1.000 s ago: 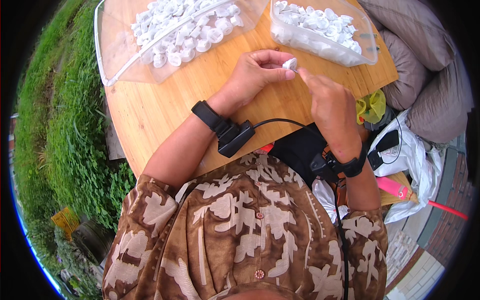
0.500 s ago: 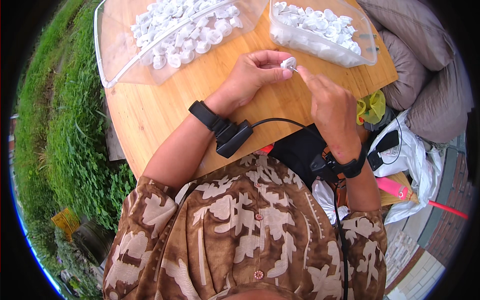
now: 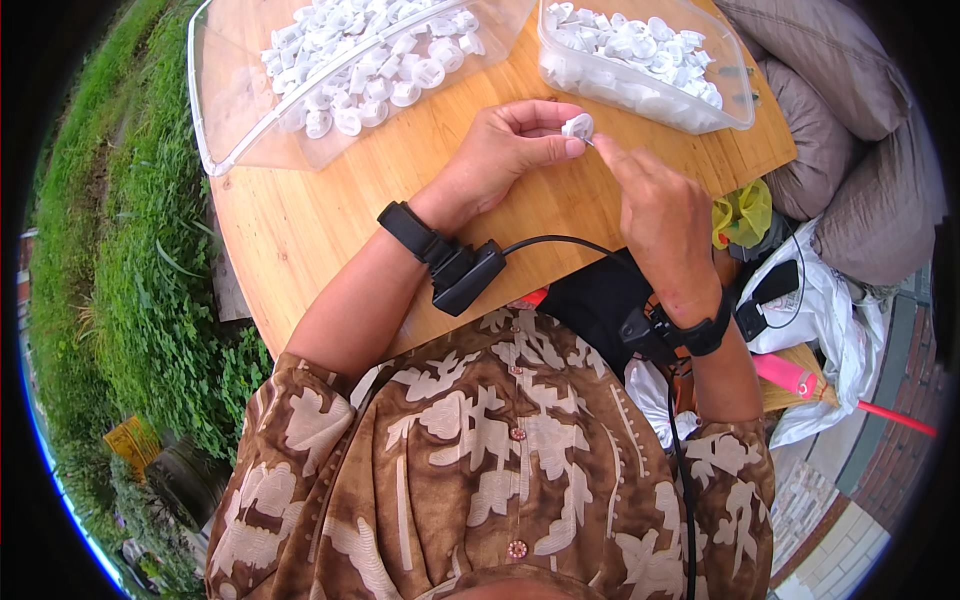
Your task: The person is using a needle tool to clear holes in small white plastic components on a wooden table.
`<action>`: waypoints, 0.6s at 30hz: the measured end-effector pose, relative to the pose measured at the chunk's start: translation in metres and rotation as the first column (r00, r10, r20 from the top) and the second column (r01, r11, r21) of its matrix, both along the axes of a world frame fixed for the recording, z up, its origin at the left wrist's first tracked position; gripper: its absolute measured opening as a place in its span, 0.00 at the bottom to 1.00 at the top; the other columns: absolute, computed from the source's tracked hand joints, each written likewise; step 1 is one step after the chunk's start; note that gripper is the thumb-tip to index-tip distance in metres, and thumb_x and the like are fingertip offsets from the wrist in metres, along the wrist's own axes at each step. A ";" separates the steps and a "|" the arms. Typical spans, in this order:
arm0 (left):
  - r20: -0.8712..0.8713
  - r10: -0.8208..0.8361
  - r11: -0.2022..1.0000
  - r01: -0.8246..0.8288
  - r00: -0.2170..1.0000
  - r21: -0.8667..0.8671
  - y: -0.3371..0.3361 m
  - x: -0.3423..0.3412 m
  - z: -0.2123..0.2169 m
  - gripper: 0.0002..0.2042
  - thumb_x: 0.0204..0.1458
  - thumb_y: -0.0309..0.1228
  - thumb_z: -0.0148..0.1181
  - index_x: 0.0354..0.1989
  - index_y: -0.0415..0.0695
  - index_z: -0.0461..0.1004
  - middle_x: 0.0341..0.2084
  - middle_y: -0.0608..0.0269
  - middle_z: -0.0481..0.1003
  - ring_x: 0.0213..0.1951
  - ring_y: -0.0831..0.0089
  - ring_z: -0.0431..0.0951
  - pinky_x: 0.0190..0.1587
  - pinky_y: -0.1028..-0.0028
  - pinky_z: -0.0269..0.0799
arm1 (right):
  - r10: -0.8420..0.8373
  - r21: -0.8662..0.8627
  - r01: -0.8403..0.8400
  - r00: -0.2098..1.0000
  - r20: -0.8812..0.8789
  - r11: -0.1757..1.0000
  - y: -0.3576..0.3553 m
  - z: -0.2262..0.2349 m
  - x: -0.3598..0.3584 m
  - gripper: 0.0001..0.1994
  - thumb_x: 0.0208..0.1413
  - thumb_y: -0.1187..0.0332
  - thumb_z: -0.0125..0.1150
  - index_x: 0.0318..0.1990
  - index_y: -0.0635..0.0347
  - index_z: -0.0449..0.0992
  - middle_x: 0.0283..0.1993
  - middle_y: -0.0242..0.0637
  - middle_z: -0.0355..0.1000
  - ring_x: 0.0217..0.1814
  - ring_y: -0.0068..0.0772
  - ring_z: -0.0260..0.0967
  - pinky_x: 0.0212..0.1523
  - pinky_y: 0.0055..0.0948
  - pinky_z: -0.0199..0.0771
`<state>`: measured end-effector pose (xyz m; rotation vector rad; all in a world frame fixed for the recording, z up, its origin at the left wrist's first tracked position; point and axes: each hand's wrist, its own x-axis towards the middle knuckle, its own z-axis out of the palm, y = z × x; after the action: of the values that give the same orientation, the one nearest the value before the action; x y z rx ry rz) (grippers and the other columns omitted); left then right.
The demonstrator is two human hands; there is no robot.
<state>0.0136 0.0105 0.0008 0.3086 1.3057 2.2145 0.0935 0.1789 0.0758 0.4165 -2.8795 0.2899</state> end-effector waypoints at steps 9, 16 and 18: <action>-0.014 0.006 1.000 -0.006 1.000 0.007 0.001 0.000 -0.001 0.16 0.48 0.22 0.64 0.46 0.37 0.73 0.41 0.63 0.75 0.44 0.77 0.75 0.50 0.78 0.71 | 0.000 0.001 0.000 1.000 -0.009 1.000 0.000 0.001 -0.002 0.23 0.46 0.80 0.49 0.52 0.52 0.72 0.31 0.41 0.69 0.31 0.47 0.70 0.31 0.41 0.70; -0.015 0.016 1.000 -0.016 1.000 0.002 0.001 0.002 -0.001 0.15 0.48 0.21 0.64 0.45 0.37 0.74 0.40 0.63 0.76 0.43 0.77 0.75 0.49 0.78 0.71 | -0.021 0.014 0.021 1.000 -0.004 1.000 -0.004 0.000 0.000 0.22 0.47 0.80 0.49 0.52 0.52 0.72 0.31 0.41 0.70 0.31 0.47 0.70 0.32 0.41 0.70; -0.035 0.041 0.999 -0.041 0.999 -0.005 0.002 0.002 -0.002 0.15 0.47 0.21 0.64 0.45 0.37 0.74 0.39 0.63 0.76 0.41 0.78 0.75 0.48 0.78 0.71 | -0.050 0.024 0.049 0.998 0.032 0.999 -0.006 0.001 0.001 0.22 0.47 0.80 0.48 0.52 0.52 0.72 0.32 0.41 0.71 0.32 0.48 0.71 0.32 0.42 0.70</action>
<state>0.0152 0.0122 -0.0017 0.3226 1.3477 2.2483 0.0941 0.1731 0.0772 0.3471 -2.9221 0.2580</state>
